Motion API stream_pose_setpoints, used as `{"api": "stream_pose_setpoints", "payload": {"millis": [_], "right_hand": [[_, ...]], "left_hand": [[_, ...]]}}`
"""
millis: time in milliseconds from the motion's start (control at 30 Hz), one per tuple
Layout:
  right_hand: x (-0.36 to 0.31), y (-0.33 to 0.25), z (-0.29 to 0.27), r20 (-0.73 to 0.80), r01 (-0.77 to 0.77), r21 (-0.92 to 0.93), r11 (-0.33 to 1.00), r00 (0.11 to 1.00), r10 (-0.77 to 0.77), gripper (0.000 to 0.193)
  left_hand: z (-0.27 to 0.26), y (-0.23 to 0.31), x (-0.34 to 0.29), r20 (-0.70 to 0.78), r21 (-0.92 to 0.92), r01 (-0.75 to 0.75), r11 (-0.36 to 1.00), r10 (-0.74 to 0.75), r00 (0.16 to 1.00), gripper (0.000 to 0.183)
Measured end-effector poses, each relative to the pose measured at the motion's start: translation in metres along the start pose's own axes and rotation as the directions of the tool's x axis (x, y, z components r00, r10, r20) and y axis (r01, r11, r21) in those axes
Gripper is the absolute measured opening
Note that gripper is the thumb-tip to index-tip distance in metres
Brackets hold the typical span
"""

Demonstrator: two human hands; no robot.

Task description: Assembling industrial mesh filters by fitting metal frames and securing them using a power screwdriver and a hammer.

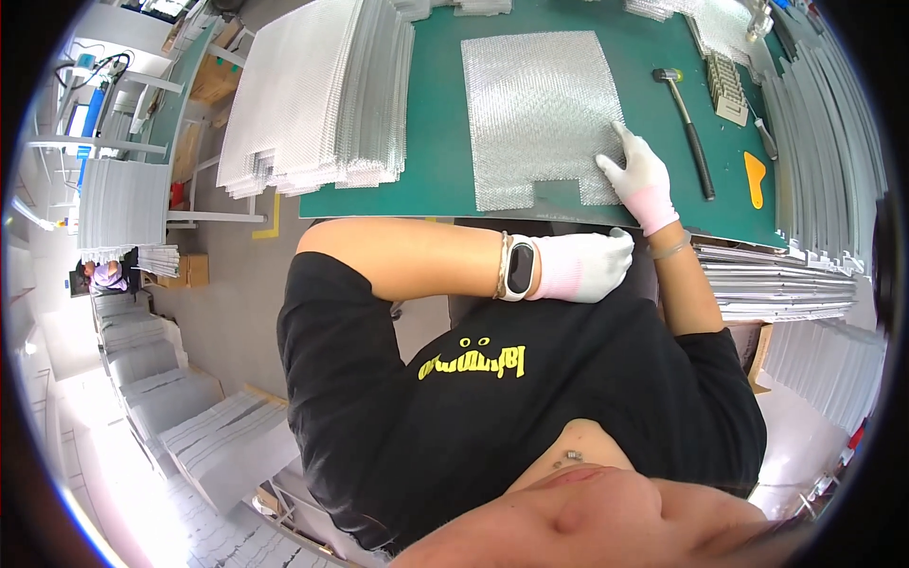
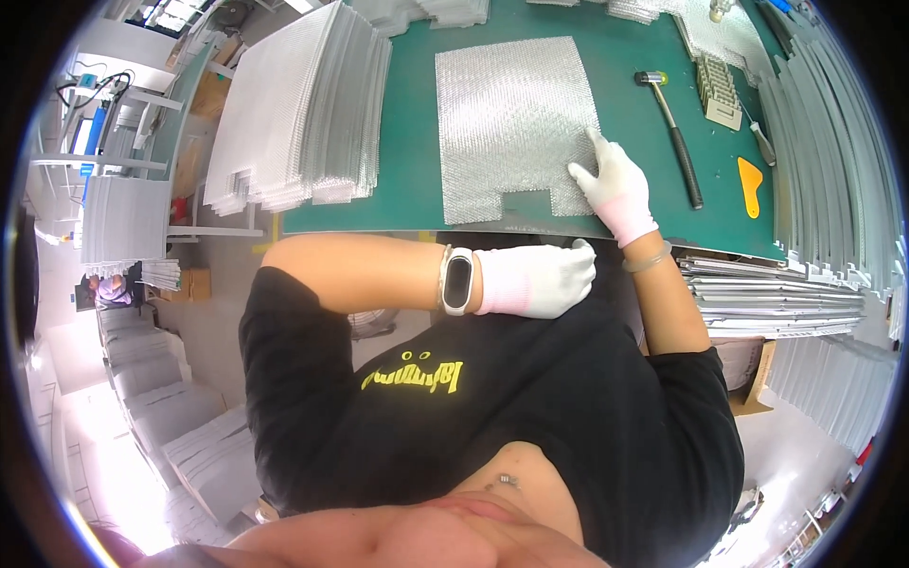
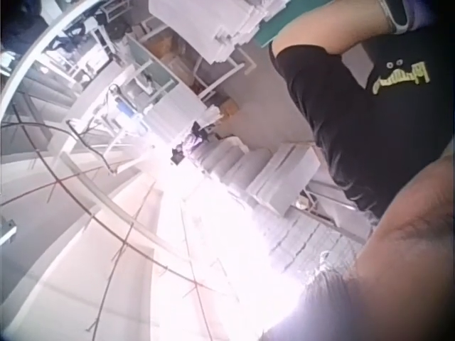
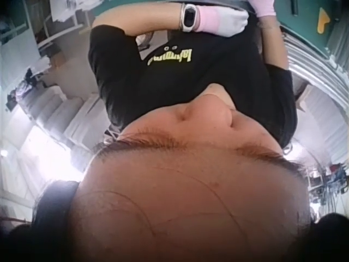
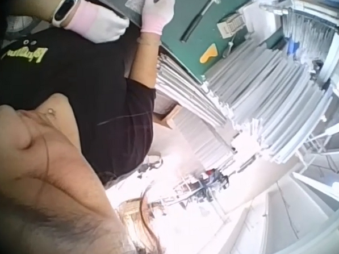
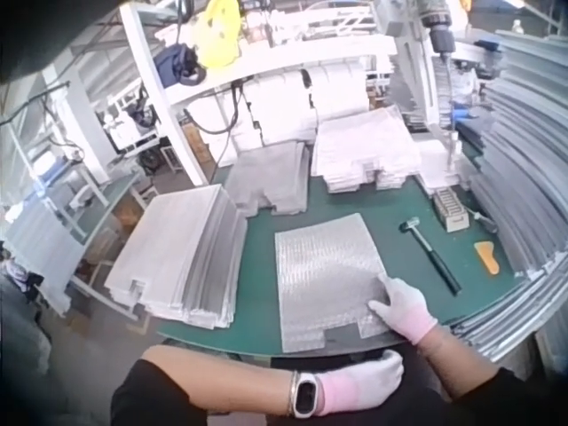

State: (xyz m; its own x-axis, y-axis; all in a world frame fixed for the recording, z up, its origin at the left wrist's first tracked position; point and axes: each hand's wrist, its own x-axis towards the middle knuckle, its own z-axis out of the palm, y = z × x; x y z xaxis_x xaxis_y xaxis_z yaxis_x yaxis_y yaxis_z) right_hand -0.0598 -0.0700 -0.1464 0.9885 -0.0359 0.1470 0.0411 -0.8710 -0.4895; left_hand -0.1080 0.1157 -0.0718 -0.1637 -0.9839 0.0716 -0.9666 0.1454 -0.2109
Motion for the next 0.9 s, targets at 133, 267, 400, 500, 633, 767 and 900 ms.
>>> {"api": "stream_pose_setpoints", "payload": {"millis": [133,267,400,500,633,767,900], "right_hand": [[0.001,0.001,0.0,-0.006,0.022,0.015,1.0,1.0,-0.022,0.06],[0.001,-0.001,-0.001,0.009,0.01,0.016,1.0,1.0,-0.01,0.059],[0.0,0.001,0.001,-0.002,0.021,0.005,1.0,1.0,-0.021,0.06],[0.001,0.002,0.0,0.031,-0.005,-0.008,1.0,0.999,0.006,0.06],[0.001,0.004,0.002,-0.004,0.035,-0.004,0.999,0.999,-0.035,0.059],[0.003,0.002,-0.001,0.002,0.03,-0.034,0.999,1.0,-0.03,0.058],[0.007,-0.012,-0.023,0.158,-0.059,-0.171,0.984,0.984,0.086,0.058]], "left_hand": [[0.0,0.0,0.004,0.021,0.018,-0.041,0.999,0.04,0.999,0.023],[0.003,0.001,0.001,-0.037,0.002,-0.011,1.0,0.011,0.999,0.022],[0.001,0.001,0.001,-0.004,0.05,-0.033,0.998,0.033,0.999,0.022],[0.003,0.0,0.002,-0.008,0.056,-0.051,0.997,0.051,0.999,0.022],[0.006,0.001,0.001,-0.053,0.013,0.014,1.0,-0.013,0.998,0.02],[0.013,-0.002,0.003,-0.038,-0.034,0.019,0.999,-0.021,0.999,0.015],[0.008,-0.025,-0.009,-0.101,-0.212,0.372,0.904,-0.398,0.912,0.016]]}}
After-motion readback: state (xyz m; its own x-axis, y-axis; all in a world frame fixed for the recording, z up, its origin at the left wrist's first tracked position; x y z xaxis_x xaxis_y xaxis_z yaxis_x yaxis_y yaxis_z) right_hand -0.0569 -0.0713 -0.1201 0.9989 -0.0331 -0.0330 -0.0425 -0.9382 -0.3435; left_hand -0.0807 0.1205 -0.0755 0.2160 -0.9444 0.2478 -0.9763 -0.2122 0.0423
